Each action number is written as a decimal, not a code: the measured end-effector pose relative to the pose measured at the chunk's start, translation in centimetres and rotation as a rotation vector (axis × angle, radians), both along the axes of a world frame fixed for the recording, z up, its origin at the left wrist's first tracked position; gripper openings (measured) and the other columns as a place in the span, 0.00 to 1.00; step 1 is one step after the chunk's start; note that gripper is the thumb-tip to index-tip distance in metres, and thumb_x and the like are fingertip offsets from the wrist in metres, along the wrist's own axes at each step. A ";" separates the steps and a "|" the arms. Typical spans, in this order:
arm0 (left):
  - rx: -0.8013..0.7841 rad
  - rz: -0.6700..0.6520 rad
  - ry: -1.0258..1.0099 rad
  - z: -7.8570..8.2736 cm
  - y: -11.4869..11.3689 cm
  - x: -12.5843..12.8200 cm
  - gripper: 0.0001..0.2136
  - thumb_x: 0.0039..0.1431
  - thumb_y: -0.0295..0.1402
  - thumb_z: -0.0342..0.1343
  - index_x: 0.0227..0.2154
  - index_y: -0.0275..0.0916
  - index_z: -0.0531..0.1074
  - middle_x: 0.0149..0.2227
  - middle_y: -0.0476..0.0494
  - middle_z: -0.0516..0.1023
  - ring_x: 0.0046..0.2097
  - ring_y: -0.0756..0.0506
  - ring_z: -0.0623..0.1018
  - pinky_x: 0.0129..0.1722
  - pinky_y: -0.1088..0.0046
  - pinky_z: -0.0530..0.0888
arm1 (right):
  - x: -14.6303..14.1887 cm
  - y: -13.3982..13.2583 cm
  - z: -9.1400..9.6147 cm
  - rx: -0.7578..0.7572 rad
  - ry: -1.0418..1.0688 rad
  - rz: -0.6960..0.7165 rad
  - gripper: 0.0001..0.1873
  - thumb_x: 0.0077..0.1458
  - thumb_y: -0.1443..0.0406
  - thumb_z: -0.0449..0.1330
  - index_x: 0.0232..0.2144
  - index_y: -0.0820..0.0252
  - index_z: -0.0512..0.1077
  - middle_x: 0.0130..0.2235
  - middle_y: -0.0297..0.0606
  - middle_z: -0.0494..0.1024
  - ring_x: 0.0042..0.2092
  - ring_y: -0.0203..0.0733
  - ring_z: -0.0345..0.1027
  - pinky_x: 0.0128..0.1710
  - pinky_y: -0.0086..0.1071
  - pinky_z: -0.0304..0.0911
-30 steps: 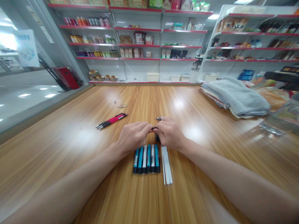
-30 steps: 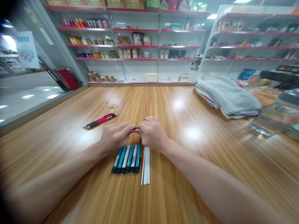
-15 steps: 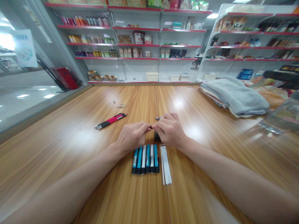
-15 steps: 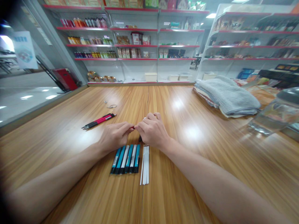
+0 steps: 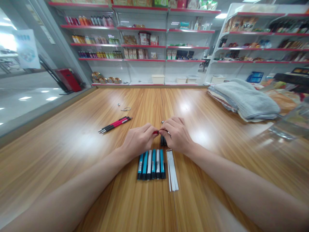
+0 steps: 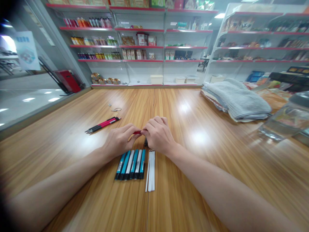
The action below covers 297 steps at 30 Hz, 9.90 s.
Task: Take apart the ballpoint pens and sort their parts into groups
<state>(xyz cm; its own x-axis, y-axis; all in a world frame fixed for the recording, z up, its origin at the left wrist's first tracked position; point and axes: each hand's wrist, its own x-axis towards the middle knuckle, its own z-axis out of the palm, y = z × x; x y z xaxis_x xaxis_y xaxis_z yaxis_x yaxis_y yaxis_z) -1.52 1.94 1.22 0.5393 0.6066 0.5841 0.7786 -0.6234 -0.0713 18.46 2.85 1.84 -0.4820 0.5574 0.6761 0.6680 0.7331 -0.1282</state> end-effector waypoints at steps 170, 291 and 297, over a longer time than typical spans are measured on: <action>-0.136 0.046 0.068 0.2 0.2 -0.6 0.12 0.64 0.34 0.43 0.27 0.39 0.68 0.27 0.47 0.76 0.29 0.48 0.74 0.25 0.71 0.56 | 1.3 1.8 -1.1 -0.264 0.348 0.261 0.08 0.58 0.62 0.58 0.31 0.60 0.74 0.30 0.37 0.73 0.31 0.36 0.65 0.32 0.30 0.60; -0.290 0.274 0.076 -0.6 1.4 -1.2 0.17 0.64 0.39 0.41 0.29 0.40 0.72 0.31 0.43 0.79 0.34 0.43 0.77 0.29 0.70 0.60 | 8.3 5.4 1.9 -1.614 -0.140 0.146 0.17 0.43 0.56 0.66 0.28 0.65 0.74 0.21 0.31 0.74 0.16 0.27 0.61 0.11 0.20 0.46; -0.282 0.270 0.080 -0.4 1.3 -1.2 0.16 0.64 0.39 0.41 0.29 0.40 0.72 0.31 0.43 0.79 0.34 0.43 0.77 0.28 0.71 0.60 | 8.3 5.3 1.9 -1.594 -0.133 0.169 0.17 0.45 0.56 0.65 0.29 0.65 0.75 0.20 0.31 0.73 0.17 0.27 0.62 0.11 0.20 0.46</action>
<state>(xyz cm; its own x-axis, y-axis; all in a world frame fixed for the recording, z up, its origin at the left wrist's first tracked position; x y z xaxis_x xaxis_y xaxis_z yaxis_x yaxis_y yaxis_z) -2.69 3.28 0.86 0.3753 0.8634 0.3370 0.9161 -0.4008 0.0066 26.73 8.20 3.72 -0.6129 0.5550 -0.5624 0.6656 -0.0209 -0.7460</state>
